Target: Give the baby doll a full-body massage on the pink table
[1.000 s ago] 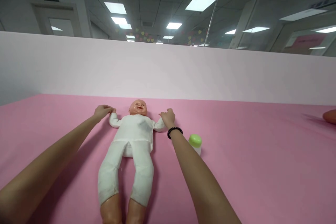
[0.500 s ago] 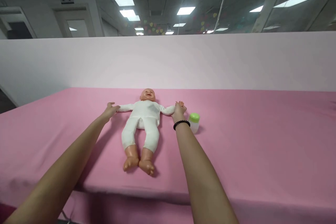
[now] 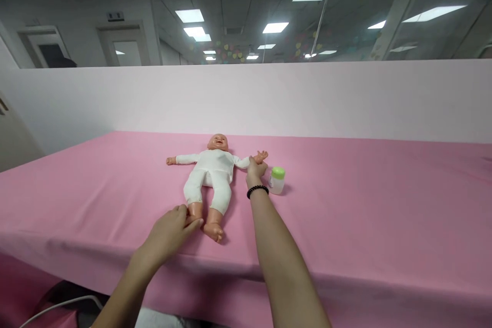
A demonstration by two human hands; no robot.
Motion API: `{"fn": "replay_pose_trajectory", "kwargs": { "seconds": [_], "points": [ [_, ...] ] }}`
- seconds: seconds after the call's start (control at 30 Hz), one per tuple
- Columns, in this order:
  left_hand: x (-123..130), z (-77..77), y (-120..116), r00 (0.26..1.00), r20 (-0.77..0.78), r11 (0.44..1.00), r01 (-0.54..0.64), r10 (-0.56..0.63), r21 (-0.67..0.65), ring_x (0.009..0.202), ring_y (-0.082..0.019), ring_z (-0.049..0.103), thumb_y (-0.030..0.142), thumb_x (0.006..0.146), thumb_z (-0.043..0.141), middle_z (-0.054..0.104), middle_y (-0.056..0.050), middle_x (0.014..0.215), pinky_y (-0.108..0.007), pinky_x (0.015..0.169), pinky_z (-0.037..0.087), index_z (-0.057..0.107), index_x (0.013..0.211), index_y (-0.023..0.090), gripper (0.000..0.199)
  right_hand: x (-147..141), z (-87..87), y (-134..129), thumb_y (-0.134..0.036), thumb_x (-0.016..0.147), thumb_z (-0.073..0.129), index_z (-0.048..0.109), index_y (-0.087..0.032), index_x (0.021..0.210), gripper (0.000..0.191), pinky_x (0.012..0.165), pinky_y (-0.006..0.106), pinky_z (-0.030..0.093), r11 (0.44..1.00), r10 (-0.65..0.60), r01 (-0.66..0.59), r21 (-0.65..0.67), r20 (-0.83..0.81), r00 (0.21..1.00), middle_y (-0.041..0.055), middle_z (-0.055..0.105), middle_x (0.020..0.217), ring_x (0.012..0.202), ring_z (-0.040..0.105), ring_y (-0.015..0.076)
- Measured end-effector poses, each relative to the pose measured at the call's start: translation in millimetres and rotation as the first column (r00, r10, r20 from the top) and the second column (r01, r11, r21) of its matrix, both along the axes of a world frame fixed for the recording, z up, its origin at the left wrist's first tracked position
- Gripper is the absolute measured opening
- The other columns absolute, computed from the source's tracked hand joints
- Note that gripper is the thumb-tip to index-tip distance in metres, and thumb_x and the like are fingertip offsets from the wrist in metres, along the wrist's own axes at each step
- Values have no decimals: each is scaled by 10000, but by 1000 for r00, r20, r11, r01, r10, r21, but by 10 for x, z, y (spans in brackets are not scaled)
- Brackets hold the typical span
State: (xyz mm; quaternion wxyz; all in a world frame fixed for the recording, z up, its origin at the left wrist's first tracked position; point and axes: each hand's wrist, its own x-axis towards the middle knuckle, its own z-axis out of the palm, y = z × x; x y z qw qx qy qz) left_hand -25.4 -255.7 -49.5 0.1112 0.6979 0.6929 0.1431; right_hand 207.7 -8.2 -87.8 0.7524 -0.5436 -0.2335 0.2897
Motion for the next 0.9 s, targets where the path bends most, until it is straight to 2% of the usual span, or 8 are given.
{"fn": "replay_pose_trajectory", "kwargs": {
  "seconds": [0.2, 0.37, 0.4, 0.43, 0.53, 0.63, 0.77, 0.9],
  "points": [
    [-53, 348, 503, 997, 79, 928, -7, -24, 373, 878, -246, 639, 237, 947, 453, 583, -161, 1155, -324, 662, 438, 570, 1086, 154, 199, -213, 196, -197, -254, 745, 655, 542, -186, 1178, 452, 823, 275, 500, 991, 8, -63, 114, 430, 903, 82, 688, 1112, 923, 647, 180],
    [164, 449, 918, 977, -62, 949, 213, -204, 233, 723, -205, 603, 94, 863, 464, 592, -151, 1049, -311, 578, 374, 613, 935, 152, 175, -336, 260, -362, -176, 768, 592, 639, -228, 1104, 343, 900, 312, 475, 833, 192, -545, 97, 873, 449, 37, 703, 1091, 990, 630, 193],
    [159, 450, 921, 976, -48, 944, 218, -213, 247, 726, -202, 598, 115, 874, 464, 595, -146, 1033, -309, 582, 373, 607, 911, 157, 153, -336, 260, -362, -185, 773, 599, 645, -229, 1096, 330, 903, 316, 475, 813, 206, -577, 83, 885, 418, 35, 705, 1086, 992, 630, 194],
    [128, 443, 889, 977, -15, 937, 208, -212, 282, 737, -202, 595, 151, 892, 463, 600, -138, 1016, -307, 593, 379, 597, 880, 166, 135, -324, 255, -349, -207, 776, 615, 641, -226, 1093, 319, 895, 314, 480, 813, 213, -574, 98, 867, 450, 37, 705, 1085, 990, 632, 193],
    [-106, 353, 601, 983, 112, 925, 97, -147, 368, 748, -206, 584, 294, 915, 491, 613, -99, 930, -306, 624, 402, 550, 775, 206, 176, -224, 204, -250, -269, 768, 650, 589, -199, 1129, 373, 851, 285, 502, 894, 178, -396, 208, 646, 742, 69, 693, 1133, 984, 640, 180],
    [-407, 167, 200, 989, 141, 966, -2, -36, 260, 668, -202, 555, 334, 874, 537, 591, -61, 807, -309, 589, 380, 488, 667, 232, 236, -72, 103, -143, -274, 763, 639, 540, -159, 1185, 448, 806, 264, 517, 995, 67, -89, 54, 315, 947, 118, 676, 1166, 964, 655, 180],
    [-573, 67, -8, 996, 90, 993, -29, 20, 111, 607, -192, 532, 262, 857, 514, 558, -44, 736, -306, 554, 328, 450, 613, 232, 253, 46, 24, -94, -285, 778, 609, 573, -139, 1125, 378, 735, 281, 532, 980, 33, -1, -197, 158, 987, 136, 688, 1081, 911, 677, 216],
    [-329, 319, 358, 993, 115, 958, -49, 17, 281, 677, -207, 562, 297, 894, 496, 584, -79, 830, -304, 581, 355, 498, 677, 222, 229, -70, 142, -165, -310, 774, 655, 526, -165, 1220, 485, 816, 288, 522, 1000, 7, -4, -10, 308, 951, 101, 676, 1149, 943, 663, 196]
  ]
}}
